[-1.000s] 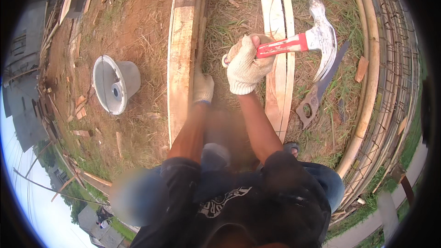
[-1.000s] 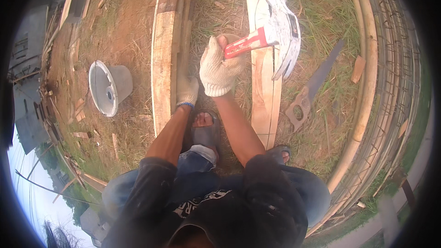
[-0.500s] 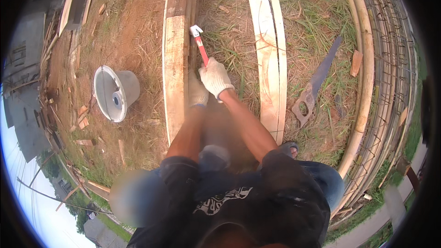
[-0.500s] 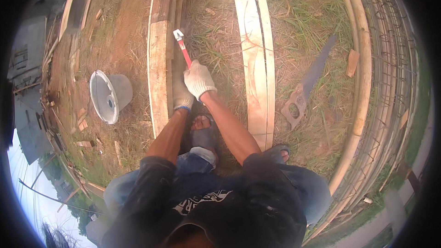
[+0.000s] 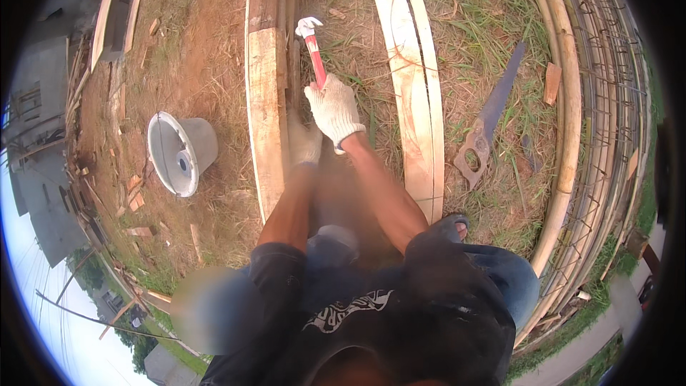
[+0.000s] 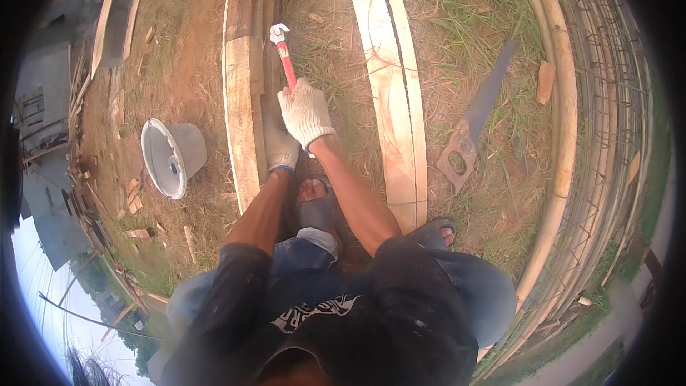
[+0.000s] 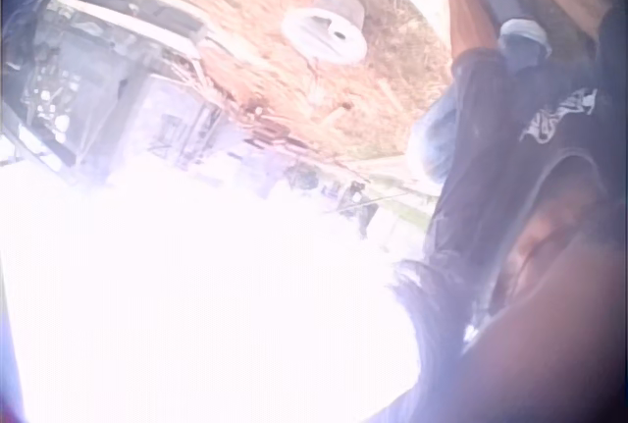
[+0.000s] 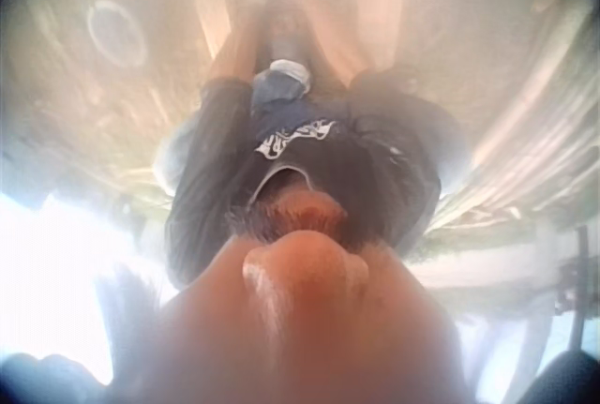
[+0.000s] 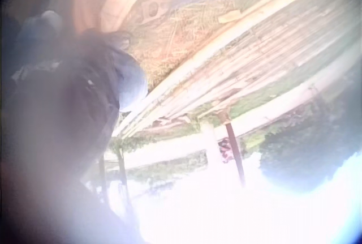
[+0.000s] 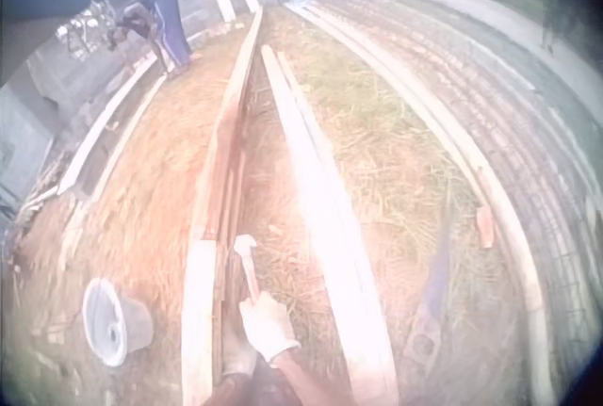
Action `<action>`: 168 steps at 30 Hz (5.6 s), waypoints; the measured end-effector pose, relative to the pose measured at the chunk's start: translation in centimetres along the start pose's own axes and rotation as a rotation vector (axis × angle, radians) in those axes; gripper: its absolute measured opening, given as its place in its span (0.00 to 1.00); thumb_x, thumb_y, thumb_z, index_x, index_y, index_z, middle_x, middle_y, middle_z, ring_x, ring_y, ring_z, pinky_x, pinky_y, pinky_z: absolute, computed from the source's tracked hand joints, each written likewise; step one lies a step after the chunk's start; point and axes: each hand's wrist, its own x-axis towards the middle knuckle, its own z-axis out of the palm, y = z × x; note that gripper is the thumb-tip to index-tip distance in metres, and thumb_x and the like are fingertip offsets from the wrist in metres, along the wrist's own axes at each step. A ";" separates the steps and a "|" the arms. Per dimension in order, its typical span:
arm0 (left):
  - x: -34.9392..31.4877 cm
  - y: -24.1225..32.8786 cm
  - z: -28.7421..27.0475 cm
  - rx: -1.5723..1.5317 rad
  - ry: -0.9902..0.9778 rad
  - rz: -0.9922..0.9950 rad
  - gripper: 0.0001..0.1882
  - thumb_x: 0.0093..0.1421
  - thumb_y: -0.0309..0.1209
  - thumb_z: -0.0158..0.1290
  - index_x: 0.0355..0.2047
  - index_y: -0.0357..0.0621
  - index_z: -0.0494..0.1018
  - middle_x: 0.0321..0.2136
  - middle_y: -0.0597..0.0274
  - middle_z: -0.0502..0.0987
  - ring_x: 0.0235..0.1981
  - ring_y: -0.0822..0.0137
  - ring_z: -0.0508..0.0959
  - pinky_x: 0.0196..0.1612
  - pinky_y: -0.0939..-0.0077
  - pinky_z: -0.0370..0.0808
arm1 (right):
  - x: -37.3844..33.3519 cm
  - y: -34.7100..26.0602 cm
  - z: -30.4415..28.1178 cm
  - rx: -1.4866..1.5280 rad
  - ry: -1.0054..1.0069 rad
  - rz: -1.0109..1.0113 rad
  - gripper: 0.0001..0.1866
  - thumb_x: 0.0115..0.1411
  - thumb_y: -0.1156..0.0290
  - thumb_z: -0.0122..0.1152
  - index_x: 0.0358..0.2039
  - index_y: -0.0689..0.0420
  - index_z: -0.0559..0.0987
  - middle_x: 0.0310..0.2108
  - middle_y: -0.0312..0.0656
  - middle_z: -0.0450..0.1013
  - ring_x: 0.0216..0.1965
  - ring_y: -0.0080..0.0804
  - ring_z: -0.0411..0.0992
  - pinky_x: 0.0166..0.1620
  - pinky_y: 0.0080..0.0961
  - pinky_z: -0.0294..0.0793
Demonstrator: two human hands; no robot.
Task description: The person arranges curved wooden planks on the ground, aligns them, and uses a hammer to drive nails into the planks to join them. The person also moves a bucket of nails and handles additional planks during the process.
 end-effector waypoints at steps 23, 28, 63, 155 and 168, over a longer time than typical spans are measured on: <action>-7.8 6.5 0.8 1.188 0.052 0.390 0.53 0.57 0.41 0.61 0.78 0.34 0.51 0.74 0.26 0.55 0.74 0.37 0.62 0.74 0.58 0.63 | 1.4 9.2 -4.8 0.353 0.115 0.279 0.20 0.68 0.57 0.65 0.33 0.65 0.76 0.21 0.44 0.75 0.18 0.35 0.77 0.21 0.35 0.77; -6.1 9.7 -4.8 0.525 -1.091 0.045 0.43 0.63 0.47 0.61 0.73 0.35 0.65 0.57 0.38 0.80 0.59 0.56 0.81 0.65 0.61 0.74 | 1.3 8.9 -3.8 0.440 0.090 0.321 0.15 0.66 0.60 0.68 0.33 0.57 0.75 0.21 0.37 0.73 0.16 0.28 0.72 0.20 0.32 0.74; 8.4 -7.6 -39.4 0.792 0.296 -0.126 0.22 0.62 0.45 0.56 0.51 0.53 0.86 0.52 0.50 0.85 0.57 0.49 0.83 0.61 0.57 0.76 | 0.3 7.7 -1.7 0.452 0.198 0.378 0.13 0.69 0.64 0.65 0.37 0.57 0.71 0.19 0.36 0.67 0.13 0.25 0.65 0.14 0.28 0.64; -5.8 3.5 4.2 -0.519 0.429 0.179 0.26 0.75 0.29 0.56 0.69 0.28 0.68 0.70 0.43 0.69 0.61 0.59 0.79 0.61 0.67 0.79 | -3.9 3.7 -3.3 0.669 -0.173 0.285 0.10 0.72 0.63 0.66 0.37 0.54 0.76 0.18 0.30 0.68 0.12 0.17 0.61 0.14 0.23 0.59; -2.7 3.8 5.0 -0.830 0.510 0.051 0.17 0.77 0.28 0.51 0.57 0.22 0.75 0.57 0.41 0.81 0.53 0.59 0.84 0.60 0.69 0.82 | -7.5 5.2 -3.9 0.629 -0.203 0.321 0.09 0.72 0.64 0.65 0.37 0.54 0.78 0.18 0.30 0.68 0.13 0.15 0.61 0.16 0.21 0.57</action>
